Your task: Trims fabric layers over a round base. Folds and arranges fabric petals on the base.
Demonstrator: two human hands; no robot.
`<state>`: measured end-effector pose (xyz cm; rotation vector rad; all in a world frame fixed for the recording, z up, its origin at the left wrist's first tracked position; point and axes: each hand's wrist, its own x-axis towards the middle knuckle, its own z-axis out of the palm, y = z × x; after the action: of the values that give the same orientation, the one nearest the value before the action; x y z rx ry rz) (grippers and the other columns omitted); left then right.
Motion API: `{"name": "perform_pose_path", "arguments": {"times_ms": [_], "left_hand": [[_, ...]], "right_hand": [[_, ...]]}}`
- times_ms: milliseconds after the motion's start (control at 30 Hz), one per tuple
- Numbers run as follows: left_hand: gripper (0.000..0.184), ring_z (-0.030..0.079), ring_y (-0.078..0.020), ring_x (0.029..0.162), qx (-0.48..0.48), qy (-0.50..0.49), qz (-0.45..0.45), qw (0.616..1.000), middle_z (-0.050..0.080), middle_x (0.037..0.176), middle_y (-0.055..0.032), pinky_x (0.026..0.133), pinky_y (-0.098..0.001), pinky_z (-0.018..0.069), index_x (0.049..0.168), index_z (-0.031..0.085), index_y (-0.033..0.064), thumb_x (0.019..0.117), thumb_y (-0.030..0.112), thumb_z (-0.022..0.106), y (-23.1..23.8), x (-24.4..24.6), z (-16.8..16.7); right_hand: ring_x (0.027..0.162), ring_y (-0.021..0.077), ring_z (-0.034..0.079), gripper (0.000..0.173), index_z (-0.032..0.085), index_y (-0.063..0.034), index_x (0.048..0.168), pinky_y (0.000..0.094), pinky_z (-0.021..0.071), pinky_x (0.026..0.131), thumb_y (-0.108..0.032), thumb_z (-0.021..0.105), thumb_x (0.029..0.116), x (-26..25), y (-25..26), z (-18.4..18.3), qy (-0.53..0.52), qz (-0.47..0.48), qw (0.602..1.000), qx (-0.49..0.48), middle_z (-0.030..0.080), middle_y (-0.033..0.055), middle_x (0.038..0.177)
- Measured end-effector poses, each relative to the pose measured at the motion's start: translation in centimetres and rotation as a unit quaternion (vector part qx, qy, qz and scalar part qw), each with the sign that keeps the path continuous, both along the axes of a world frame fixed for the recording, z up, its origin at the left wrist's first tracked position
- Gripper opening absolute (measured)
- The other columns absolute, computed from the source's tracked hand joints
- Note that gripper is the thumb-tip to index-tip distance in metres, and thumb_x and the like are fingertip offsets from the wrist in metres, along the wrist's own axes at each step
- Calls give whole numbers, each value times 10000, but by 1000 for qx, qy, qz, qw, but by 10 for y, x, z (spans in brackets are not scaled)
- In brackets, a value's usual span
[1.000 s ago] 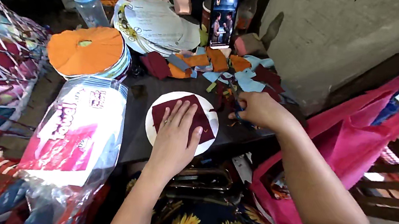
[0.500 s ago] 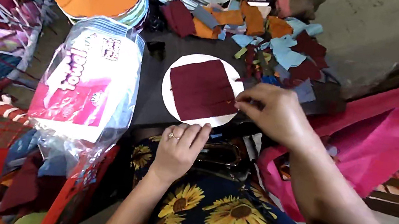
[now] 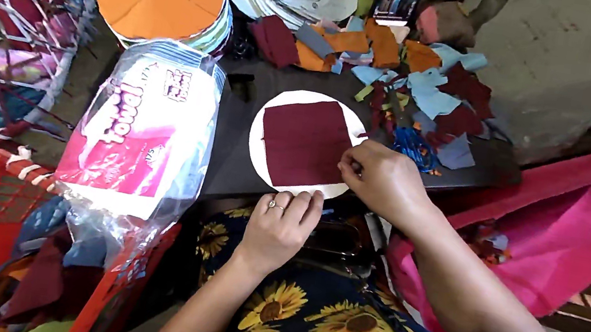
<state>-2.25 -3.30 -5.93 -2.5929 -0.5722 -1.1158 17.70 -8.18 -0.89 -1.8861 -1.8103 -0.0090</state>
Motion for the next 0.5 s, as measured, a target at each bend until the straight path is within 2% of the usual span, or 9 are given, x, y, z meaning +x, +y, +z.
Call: {"name": "perform_pose_path", "arguments": {"times_ms": [133,200,267,333,433,500], "left_hand": [[146,660,-224,814,-32,-10,22,999,733,930,-49,748,-358,490,990,777,141,920,82,663,3,-6,8],[144,697,-281,875,-113,-8,41,993,740,972,-98,781,-426,534,972,781,102,902,61,662,9,-14,19],[169,698,-350,1016,-220,18,61,973,728,1087,-158,873,-524,548,1010,770,48,924,32,625,24,-27,36],[213,650,-406,1148,-302,50,79,949,678,1233,-212,954,-586,513,1075,747,-1,941,-22,584,44,-38,50],[288,598,-416,1259,-343,47,115,931,592,1401,-230,1023,-577,484,1162,720,-15,951,-57,528,60,-44,60],[298,598,-401,1263,-343,24,136,929,585,1408,-228,1027,-552,490,1231,689,-7,994,10,510,58,-41,59]], "right_hand": [[676,254,641,71,707,13,919,432,547,599,-55,691,905,2,-3,7,63,-7,998,-1,654,139,841],[711,252,640,97,699,28,965,428,547,639,-60,680,928,7,-9,16,103,-43,994,2,675,166,911],[732,270,637,119,677,44,995,447,539,654,-63,657,947,15,-12,21,106,-83,991,15,666,192,940],[771,312,653,126,673,52,1023,485,546,676,-49,636,957,24,-14,19,70,-97,993,21,661,214,979],[1005,434,666,216,704,35,1149,592,548,828,-12,596,969,34,-13,7,-6,-69,998,5,670,249,1098],[1056,464,637,209,729,24,1130,605,532,861,3,598,969,36,-13,-1,-39,-53,998,0,669,251,1109]]}}
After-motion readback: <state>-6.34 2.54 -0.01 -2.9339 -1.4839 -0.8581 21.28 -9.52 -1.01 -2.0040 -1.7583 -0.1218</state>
